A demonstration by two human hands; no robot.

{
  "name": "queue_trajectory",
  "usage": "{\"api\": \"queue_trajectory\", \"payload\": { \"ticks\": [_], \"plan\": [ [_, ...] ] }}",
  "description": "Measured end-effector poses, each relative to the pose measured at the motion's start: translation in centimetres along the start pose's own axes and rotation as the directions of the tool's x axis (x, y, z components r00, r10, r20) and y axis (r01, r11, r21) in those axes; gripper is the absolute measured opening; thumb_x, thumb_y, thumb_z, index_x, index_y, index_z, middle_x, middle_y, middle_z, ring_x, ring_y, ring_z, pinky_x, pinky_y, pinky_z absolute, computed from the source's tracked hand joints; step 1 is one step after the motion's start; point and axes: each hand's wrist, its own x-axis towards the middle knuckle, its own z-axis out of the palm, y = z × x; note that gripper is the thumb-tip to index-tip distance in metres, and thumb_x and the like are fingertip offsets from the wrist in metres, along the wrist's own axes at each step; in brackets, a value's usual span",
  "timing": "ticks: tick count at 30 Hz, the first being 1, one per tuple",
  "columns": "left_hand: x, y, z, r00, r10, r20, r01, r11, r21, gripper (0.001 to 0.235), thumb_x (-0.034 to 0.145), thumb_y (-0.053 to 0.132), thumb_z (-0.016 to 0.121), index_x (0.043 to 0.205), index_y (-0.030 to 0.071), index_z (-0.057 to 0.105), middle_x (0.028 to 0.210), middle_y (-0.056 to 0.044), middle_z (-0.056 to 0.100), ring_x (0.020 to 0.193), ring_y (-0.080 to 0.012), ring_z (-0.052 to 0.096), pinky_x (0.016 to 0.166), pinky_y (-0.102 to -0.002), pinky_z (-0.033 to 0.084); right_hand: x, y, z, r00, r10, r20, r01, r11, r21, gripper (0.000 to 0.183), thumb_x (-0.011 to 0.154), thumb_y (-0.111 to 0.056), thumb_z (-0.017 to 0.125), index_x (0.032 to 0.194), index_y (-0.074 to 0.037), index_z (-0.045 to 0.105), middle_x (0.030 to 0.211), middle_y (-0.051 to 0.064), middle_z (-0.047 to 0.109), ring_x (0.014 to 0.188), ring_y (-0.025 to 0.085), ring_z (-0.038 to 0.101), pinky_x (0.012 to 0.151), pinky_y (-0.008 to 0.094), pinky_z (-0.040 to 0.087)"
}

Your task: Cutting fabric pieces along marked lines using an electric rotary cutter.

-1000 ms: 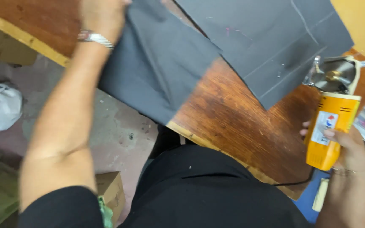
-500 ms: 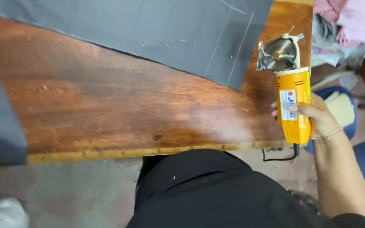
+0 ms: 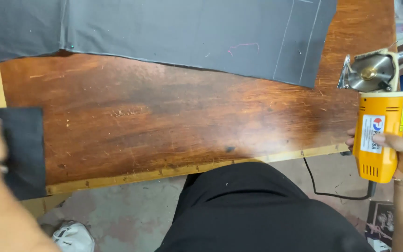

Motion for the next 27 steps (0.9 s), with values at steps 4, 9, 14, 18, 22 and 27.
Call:
{"api": "queue_trajectory", "payload": {
  "ticks": [4, 9, 14, 18, 22, 27],
  "plan": [
    [-2.3, 15.8, -6.0, 0.854, -0.487, 0.183, 0.467, 0.873, 0.142, 0.071, 0.110, 0.052, 0.032, 0.166, 0.020, 0.002, 0.173, -0.017, 0.007, 0.158, -0.0476, 0.015, 0.118, -0.069, 0.011, -0.3, -0.7, 0.6, 1.000, 0.000, -0.016, 0.000, 1.000, -0.006, 0.067, 0.086, -0.004, 0.044, 0.151, 0.009, 0.038, 0.121, 0.039, 0.054, 0.102, 0.052, 0.056, 0.085, 0.063, 0.047],
    [0.8, 20.2, -3.9, 0.872, 0.397, -0.286, -0.321, 0.906, 0.277, 0.038, 0.107, 0.010, 0.081, 0.135, -0.013, 0.068, 0.133, -0.033, 0.067, 0.109, -0.0518, 0.062, 0.087, -0.058, 0.046, 0.9, 2.3, -1.9, 0.995, -0.088, 0.052, 0.078, 0.982, 0.172, 0.064, 0.083, -0.007, 0.051, 0.144, 0.010, 0.045, 0.114, 0.033, 0.060, 0.095, 0.047, 0.063, 0.079, 0.059, 0.054],
    [-0.1, 44.9, -0.7, 0.685, 0.728, 0.003, -0.694, 0.652, 0.304, 0.023, 0.089, 0.033, 0.073, 0.105, 0.016, 0.071, 0.115, -0.007, 0.070, 0.108, -0.0299, 0.065, 0.087, -0.045, 0.046, 1.6, 1.5, -1.4, 0.998, 0.017, 0.060, -0.027, 0.986, 0.166, 0.065, 0.082, -0.008, 0.050, 0.144, 0.007, 0.043, 0.114, 0.032, 0.058, 0.100, 0.049, 0.060, 0.085, 0.060, 0.050],
    [-2.1, 54.2, 3.5, 0.709, 0.601, 0.369, -0.650, 0.760, 0.010, 0.103, 0.093, 0.073, 0.049, 0.162, 0.001, 0.021, 0.170, -0.019, 0.012, 0.156, -0.0374, 0.009, 0.125, -0.054, 0.010, 2.2, 2.8, -3.1, 0.990, -0.048, 0.131, 0.021, 0.979, 0.201, 0.064, 0.081, -0.008, 0.053, 0.142, 0.009, 0.046, 0.112, 0.033, 0.061, 0.094, 0.048, 0.063, 0.081, 0.062, 0.054],
    [-4.9, 53.0, 5.7, 0.703, 0.691, 0.165, -0.701, 0.713, 0.000, 0.117, 0.086, 0.086, 0.052, 0.162, -0.001, 0.029, 0.169, -0.021, 0.021, 0.155, -0.0440, 0.015, 0.124, -0.062, 0.014, 1.7, 3.1, -4.1, 0.997, -0.007, 0.075, -0.006, 0.985, 0.173, 0.065, 0.081, -0.004, 0.050, 0.144, 0.010, 0.044, 0.117, 0.036, 0.059, 0.096, 0.050, 0.061, 0.081, 0.061, 0.051],
    [-7.2, 53.4, 6.1, 0.740, 0.635, 0.219, -0.664, 0.743, 0.090, 0.115, 0.080, 0.092, 0.051, 0.163, 0.015, 0.032, 0.169, -0.018, 0.019, 0.148, -0.0590, 0.011, 0.115, -0.076, 0.014, 1.3, 1.5, -3.4, 0.996, 0.084, 0.032, -0.087, 0.991, 0.106, 0.071, 0.084, 0.001, 0.037, 0.154, 0.012, 0.036, 0.127, 0.042, 0.050, 0.105, 0.059, 0.052, 0.085, 0.068, 0.042]
  ]
}}
